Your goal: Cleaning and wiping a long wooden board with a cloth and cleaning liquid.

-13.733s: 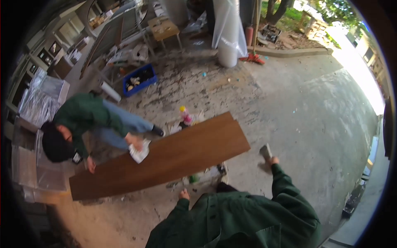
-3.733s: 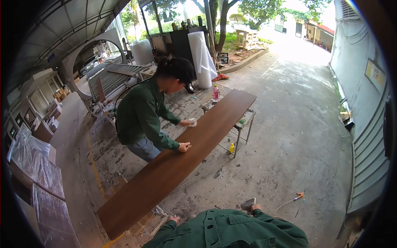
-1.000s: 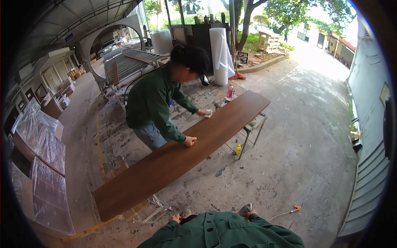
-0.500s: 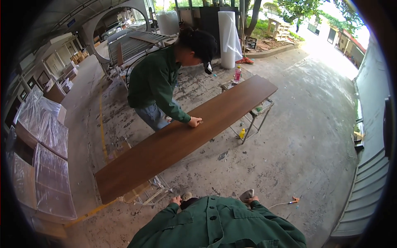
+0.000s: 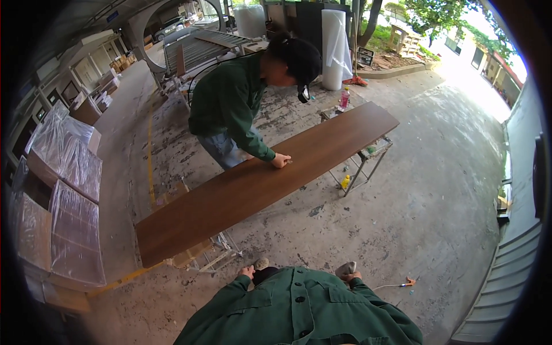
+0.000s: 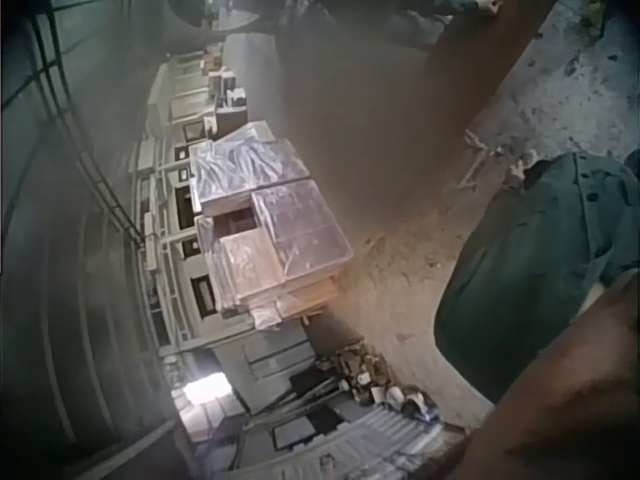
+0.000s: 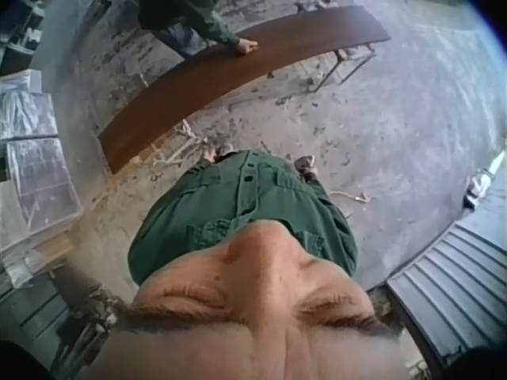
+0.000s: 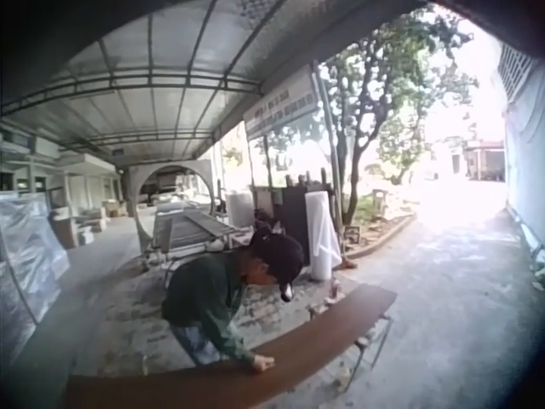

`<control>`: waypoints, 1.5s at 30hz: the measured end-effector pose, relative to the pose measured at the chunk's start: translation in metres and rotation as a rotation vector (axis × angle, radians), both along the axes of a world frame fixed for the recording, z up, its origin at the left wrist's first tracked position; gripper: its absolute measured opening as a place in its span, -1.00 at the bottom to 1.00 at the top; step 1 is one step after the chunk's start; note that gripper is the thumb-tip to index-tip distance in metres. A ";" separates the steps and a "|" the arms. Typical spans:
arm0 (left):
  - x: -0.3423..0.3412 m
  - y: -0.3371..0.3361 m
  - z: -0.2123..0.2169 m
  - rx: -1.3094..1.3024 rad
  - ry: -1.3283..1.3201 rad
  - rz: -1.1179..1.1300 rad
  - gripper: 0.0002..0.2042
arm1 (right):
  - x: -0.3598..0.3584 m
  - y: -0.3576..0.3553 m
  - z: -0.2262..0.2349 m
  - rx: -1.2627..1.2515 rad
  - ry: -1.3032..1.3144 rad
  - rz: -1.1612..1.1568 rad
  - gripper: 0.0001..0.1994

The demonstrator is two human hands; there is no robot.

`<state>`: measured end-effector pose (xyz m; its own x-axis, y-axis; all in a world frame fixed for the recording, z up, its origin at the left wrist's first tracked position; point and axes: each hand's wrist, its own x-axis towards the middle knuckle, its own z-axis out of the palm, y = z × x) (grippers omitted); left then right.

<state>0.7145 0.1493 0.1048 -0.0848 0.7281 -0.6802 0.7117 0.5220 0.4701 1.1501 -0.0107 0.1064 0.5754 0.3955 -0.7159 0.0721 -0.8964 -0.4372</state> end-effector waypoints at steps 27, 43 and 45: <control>0.000 0.001 0.017 -0.038 0.068 -0.031 -0.58 | -0.012 0.010 0.017 0.048 -0.016 -0.028 -0.54; -0.001 -0.008 0.016 -0.046 0.018 0.024 -0.61 | -0.006 0.003 0.001 0.025 -0.024 0.001 -0.58; -0.006 -0.010 0.007 0.005 0.047 -0.018 -0.61 | -0.006 0.004 0.001 0.034 -0.018 0.010 -0.58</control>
